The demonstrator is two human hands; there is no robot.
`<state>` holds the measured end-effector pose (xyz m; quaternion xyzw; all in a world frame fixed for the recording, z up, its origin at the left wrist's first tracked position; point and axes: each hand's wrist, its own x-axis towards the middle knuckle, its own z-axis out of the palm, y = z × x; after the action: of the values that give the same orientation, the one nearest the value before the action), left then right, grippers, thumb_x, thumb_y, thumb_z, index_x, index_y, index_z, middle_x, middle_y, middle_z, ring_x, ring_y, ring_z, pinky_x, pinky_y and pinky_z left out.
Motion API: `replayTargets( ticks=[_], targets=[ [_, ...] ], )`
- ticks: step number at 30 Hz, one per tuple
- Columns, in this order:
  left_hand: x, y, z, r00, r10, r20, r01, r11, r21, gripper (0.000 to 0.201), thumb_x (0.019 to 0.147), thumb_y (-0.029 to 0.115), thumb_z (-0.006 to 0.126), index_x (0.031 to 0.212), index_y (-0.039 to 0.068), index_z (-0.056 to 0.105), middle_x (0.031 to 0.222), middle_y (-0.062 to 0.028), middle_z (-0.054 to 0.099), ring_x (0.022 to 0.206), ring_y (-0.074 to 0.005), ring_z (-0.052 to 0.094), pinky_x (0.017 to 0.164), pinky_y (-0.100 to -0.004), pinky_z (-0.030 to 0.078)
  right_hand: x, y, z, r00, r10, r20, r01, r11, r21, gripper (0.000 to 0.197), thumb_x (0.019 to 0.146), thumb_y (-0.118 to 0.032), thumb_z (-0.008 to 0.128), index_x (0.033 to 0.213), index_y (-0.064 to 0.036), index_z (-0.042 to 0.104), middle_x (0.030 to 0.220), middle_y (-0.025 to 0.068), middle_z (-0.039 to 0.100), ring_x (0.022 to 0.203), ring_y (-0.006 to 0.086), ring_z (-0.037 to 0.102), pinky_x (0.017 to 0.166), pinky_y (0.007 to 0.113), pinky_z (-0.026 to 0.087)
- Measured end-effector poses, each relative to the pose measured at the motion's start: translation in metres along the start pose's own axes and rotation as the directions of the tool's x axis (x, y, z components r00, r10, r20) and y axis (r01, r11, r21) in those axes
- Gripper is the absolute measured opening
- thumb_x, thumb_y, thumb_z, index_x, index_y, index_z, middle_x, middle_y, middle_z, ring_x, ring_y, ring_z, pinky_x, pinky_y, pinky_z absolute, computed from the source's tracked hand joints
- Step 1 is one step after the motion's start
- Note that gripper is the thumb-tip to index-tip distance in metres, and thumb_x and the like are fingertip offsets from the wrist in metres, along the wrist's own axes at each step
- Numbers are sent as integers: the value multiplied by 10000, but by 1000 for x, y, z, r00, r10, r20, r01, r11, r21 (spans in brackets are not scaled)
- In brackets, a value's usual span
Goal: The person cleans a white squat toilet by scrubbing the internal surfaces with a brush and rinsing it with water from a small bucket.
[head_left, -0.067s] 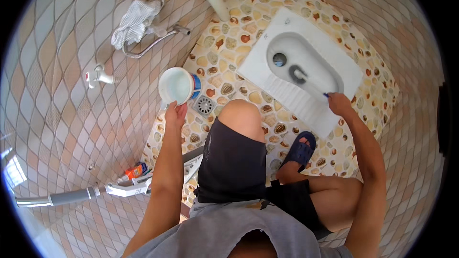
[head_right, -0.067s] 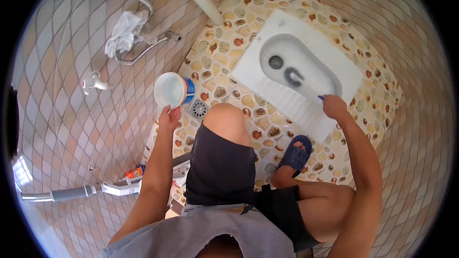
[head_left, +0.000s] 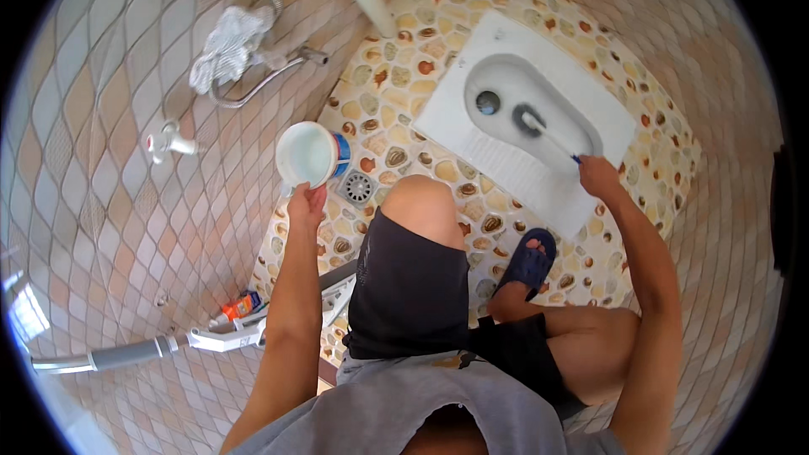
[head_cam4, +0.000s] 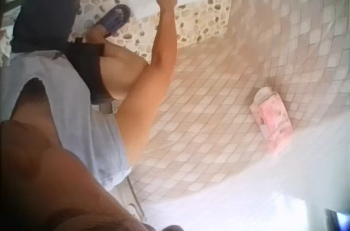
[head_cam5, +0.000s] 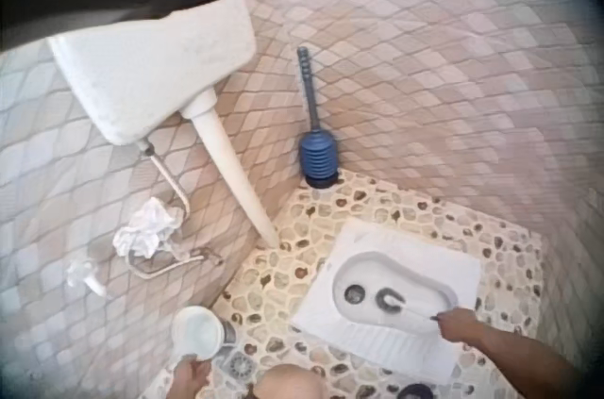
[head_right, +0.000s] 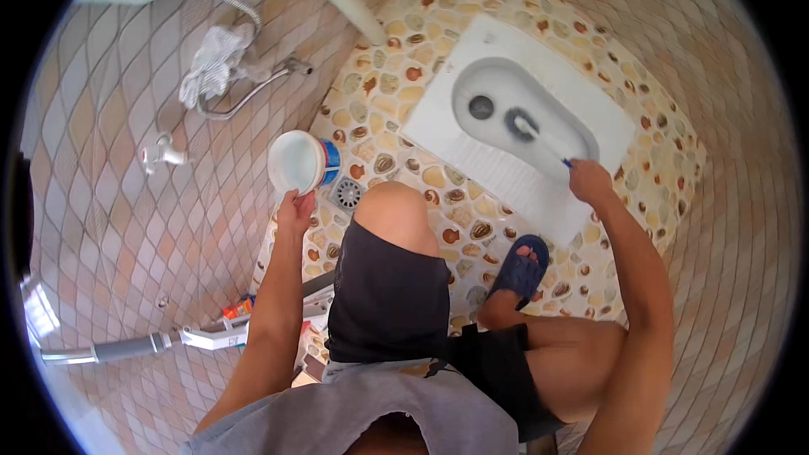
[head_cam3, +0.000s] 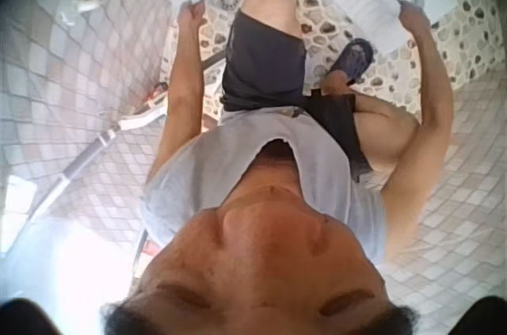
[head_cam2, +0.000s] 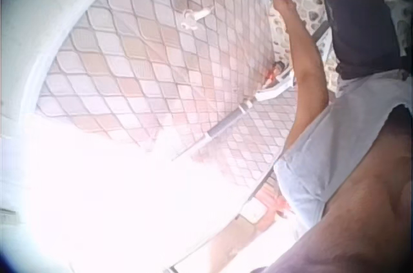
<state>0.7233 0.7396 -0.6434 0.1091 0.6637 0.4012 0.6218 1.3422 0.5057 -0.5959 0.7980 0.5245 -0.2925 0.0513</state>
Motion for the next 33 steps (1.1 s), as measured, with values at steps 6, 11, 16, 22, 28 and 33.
replayTargets(
  ticks=[6, 11, 16, 22, 28, 33],
  targets=[
    [-39, 7, 62, 992, 97, 84, -111, 977, 185, 179, 867, 68, 564, 993, -60, 568, 925, -152, 652, 801, -232, 676, 767, -307, 601, -2, 18, 26, 986, -114, 125, 96, 985, 142, 261, 892, -181, 484, 980, -12, 661, 862, 230, 674, 853, 396, 649, 787, 486, 512],
    [-70, 23, 101, 947, 206, 247, -294, 868, 401, 125, 833, 48, 636, 886, -18, 543, 822, -129, 646, 650, -191, 666, 603, -296, 612, 5, -23, -14, 921, 133, 367, -262, 908, 327, 302, 866, -214, 480, 960, -12, 684, 952, 235, 682, 885, 370, 668, 774, 491, 527],
    [-111, 0, 203, 888, 113, 445, -367, 758, 539, 159, 827, 76, 674, 891, 5, 547, 778, -96, 636, 665, -178, 668, 600, -275, 604, 23, 51, 51, 999, 14, 49, -16, 999, 32, 330, 857, -191, 456, 927, 14, 704, 973, 246, 678, 901, 402, 657, 816, 478, 518],
    [-131, -24, 287, 800, -12, 599, -480, 588, 652, 273, 788, 80, 732, 940, -3, 521, 788, -99, 626, 626, -161, 654, 540, -258, 577, 18, 27, 47, 994, -50, 98, 22, 963, 268, 325, 874, -221, 458, 812, 5, 683, 803, 191, 670, 729, 356, 641, 685, 466, 525],
    [-152, -64, 352, 716, -53, 696, -623, 402, 671, 281, 771, 110, 776, 860, 19, 525, 749, -77, 614, 568, -144, 632, 486, -271, 564, 10, 45, 50, 956, 26, 291, -128, 933, 337, 296, 852, -142, 487, 700, 43, 661, 594, 197, 586, 505, 274, 600, 449, 416, 475],
    [-164, -76, 367, 754, -13, 657, -615, 336, 713, 326, 729, 138, 800, 856, 25, 521, 734, -98, 641, 549, -141, 624, 466, -278, 537, -10, 25, 25, 881, 193, 431, -463, 535, 707, 271, 879, -238, 533, 858, -4, 667, 545, 75, 477, 419, 169, 424, 381, 347, 340]
  ],
)
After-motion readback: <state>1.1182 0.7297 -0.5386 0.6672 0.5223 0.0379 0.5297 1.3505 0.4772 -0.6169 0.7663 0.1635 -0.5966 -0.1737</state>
